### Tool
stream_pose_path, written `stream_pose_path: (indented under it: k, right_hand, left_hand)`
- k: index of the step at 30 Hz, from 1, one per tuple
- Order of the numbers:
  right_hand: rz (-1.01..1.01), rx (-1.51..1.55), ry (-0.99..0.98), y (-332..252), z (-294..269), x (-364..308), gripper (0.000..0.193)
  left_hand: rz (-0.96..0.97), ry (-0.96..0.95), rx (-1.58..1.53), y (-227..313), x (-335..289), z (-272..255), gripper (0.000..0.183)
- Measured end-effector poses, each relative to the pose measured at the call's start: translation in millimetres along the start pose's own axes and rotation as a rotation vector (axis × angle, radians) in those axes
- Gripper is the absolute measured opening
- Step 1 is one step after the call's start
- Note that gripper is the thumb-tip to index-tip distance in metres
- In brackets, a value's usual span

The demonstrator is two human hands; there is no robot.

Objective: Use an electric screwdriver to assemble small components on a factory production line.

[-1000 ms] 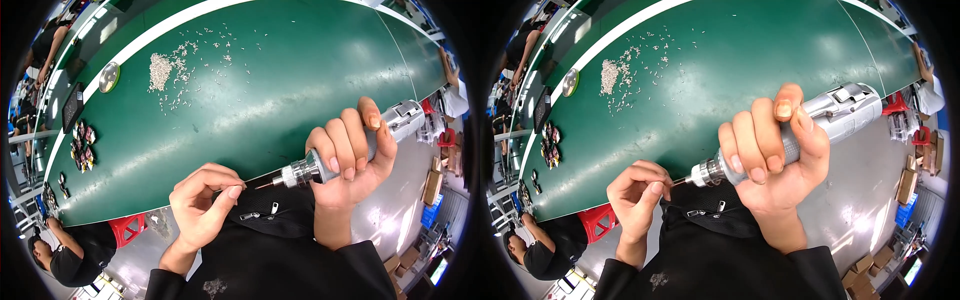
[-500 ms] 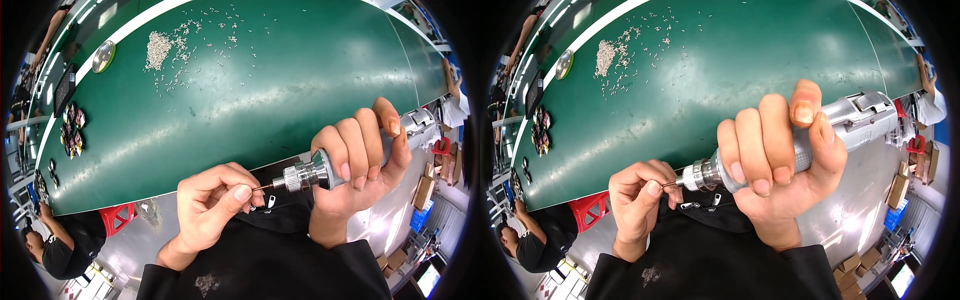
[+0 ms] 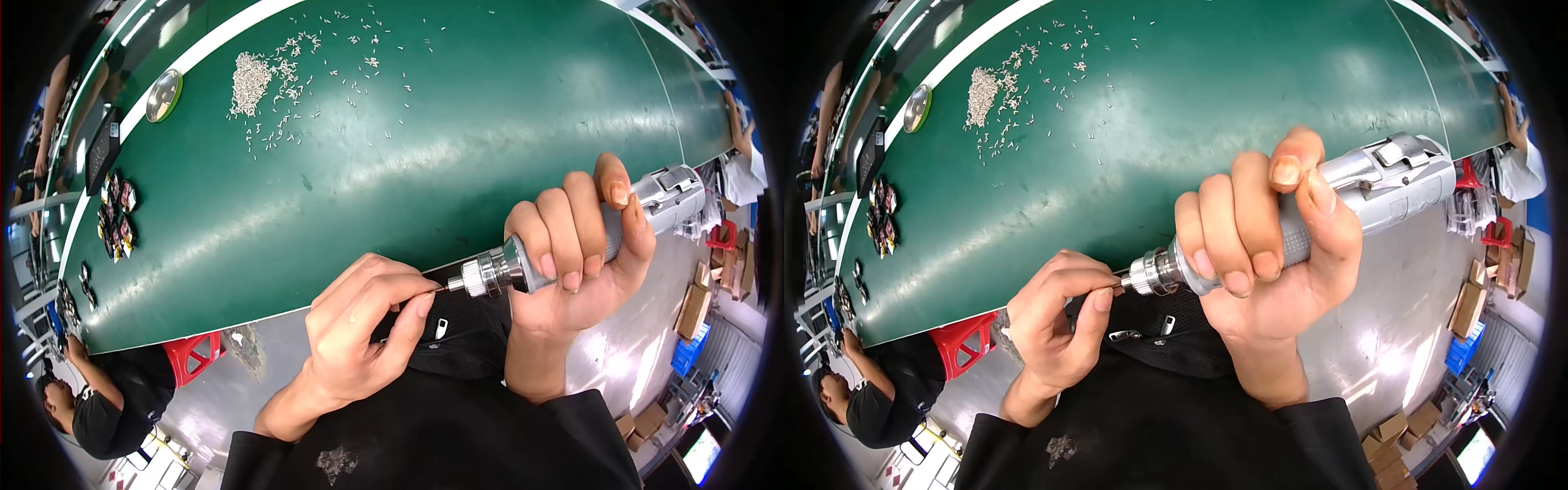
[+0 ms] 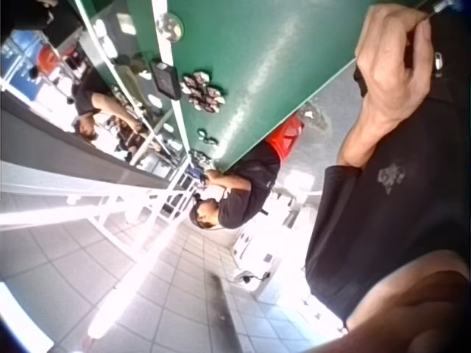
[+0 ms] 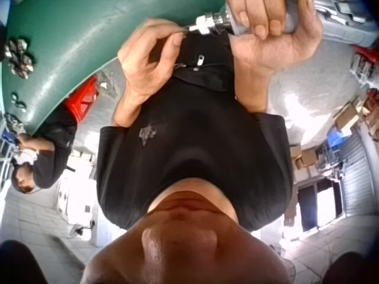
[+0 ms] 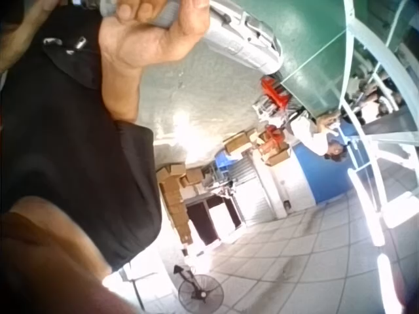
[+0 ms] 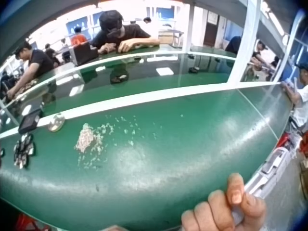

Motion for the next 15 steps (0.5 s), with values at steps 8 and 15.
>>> stream_pose_path:
  k: [8,15]
  right_hand:
    - [-0.056,0.066,0.323,-4.0,-19.4,6.9,0.01]
    - [0.0,0.073,0.265,7.7,-39.1,9.8,0.009]
  left_hand:
    - [0.013,-0.053,0.373,-8.8,51.5,-56.9,0.027]
    - [0.026,-0.039,0.806,-107.8,219.8,-126.3,0.026]
Point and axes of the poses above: each hand's wrist, its own x-axis towards the middle knuckle, its own z-axis out of the palm, y = z × x, the point moved 4 cm from there along x, towards the middle knuckle, and after that the axes turned 3 degrees about z, right-handed, at the moved point
